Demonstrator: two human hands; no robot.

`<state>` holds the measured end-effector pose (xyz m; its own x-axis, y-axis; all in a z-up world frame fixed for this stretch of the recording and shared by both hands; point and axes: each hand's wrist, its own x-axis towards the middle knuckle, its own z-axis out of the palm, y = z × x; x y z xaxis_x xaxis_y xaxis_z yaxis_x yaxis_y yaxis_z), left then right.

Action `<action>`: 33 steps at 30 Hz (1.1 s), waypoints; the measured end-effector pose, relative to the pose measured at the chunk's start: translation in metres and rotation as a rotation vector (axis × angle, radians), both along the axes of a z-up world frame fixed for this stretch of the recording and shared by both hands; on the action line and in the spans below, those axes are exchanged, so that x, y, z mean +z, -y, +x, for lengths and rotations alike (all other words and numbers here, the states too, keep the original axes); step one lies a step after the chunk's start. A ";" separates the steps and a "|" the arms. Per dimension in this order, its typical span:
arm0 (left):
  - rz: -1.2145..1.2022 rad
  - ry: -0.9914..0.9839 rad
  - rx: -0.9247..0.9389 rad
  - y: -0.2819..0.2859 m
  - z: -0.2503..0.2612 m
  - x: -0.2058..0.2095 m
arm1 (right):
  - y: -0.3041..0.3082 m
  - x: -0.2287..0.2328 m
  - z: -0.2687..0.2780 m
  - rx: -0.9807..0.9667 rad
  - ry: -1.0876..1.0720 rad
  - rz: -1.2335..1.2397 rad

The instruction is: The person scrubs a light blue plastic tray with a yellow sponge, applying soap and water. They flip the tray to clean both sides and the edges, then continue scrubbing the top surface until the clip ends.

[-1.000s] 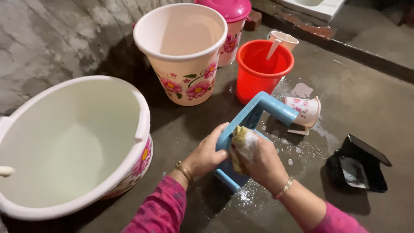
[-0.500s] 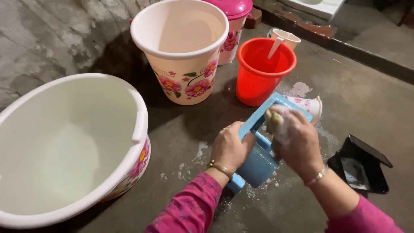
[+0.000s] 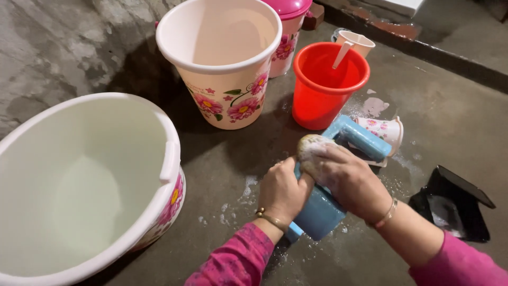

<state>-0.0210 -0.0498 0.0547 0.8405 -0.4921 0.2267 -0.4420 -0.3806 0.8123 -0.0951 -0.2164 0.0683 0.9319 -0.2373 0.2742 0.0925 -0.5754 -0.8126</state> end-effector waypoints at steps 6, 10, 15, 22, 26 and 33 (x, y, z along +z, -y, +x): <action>-0.062 0.035 -0.001 0.000 -0.002 -0.003 | 0.020 0.003 0.004 -0.072 0.184 -0.968; -0.047 0.039 -0.009 0.003 0.002 -0.002 | 0.017 0.000 0.000 0.013 0.226 -0.734; -0.047 -0.014 -0.027 0.002 -0.004 0.010 | 0.016 0.019 0.004 -0.107 0.098 -0.814; -0.021 0.018 -0.009 0.003 -0.002 0.002 | 0.005 0.016 0.004 0.007 0.193 -0.939; -0.041 0.000 -0.004 0.003 0.001 -0.002 | -0.002 0.018 0.001 -0.015 0.207 -0.795; -0.042 0.057 -0.001 0.007 -0.001 -0.007 | 0.015 0.011 0.004 -0.043 0.126 -0.876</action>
<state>-0.0219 -0.0564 0.0472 0.8252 -0.4820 0.2945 -0.4880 -0.3458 0.8014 -0.0914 -0.2311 0.0796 0.8779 0.0721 0.4734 0.1156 -0.9913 -0.0633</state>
